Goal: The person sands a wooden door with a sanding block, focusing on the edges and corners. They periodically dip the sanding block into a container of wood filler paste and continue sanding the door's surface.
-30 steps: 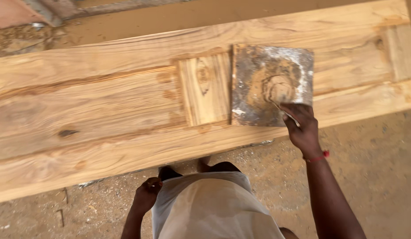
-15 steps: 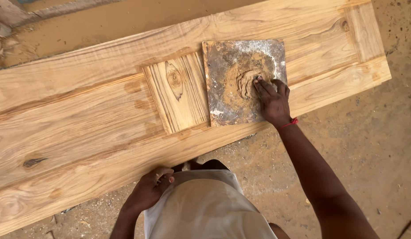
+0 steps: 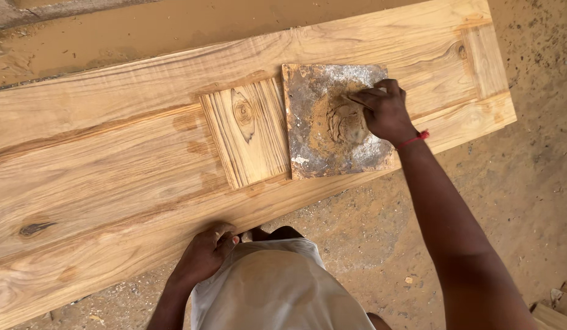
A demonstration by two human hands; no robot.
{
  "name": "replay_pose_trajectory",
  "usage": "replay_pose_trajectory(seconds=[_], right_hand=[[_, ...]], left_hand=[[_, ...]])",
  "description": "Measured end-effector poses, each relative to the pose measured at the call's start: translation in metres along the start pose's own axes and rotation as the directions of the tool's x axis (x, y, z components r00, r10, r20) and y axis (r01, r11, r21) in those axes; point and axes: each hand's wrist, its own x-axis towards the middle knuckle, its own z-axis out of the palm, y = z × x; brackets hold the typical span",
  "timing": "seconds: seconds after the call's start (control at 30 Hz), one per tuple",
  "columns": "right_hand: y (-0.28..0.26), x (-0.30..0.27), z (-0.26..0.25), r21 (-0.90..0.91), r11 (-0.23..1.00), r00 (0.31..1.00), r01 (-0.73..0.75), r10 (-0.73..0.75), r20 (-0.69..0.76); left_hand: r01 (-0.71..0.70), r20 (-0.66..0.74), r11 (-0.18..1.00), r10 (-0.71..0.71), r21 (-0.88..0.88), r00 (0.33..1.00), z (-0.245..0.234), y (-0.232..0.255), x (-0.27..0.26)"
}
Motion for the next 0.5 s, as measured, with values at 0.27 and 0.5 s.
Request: replay_pose_trajectory(seconds=[0.27, 0.5], right_hand=[[-0.014, -0.023, -0.005, 0.005, 1.000, 0.948, 0.028, -0.028, 0.316], [-0.003, -0.031, -0.002, -0.093, 0.993, 0.980, -0.066, 0.083, 0.184]], left_hand=[[0.092, -0.055, 0.996, -0.092, -0.001, 0.994, -0.005, 0.005, -0.002], [-0.037, -0.119, 0.999, 0.033, -0.035, 0.992, -0.003, -0.005, 0.003]])
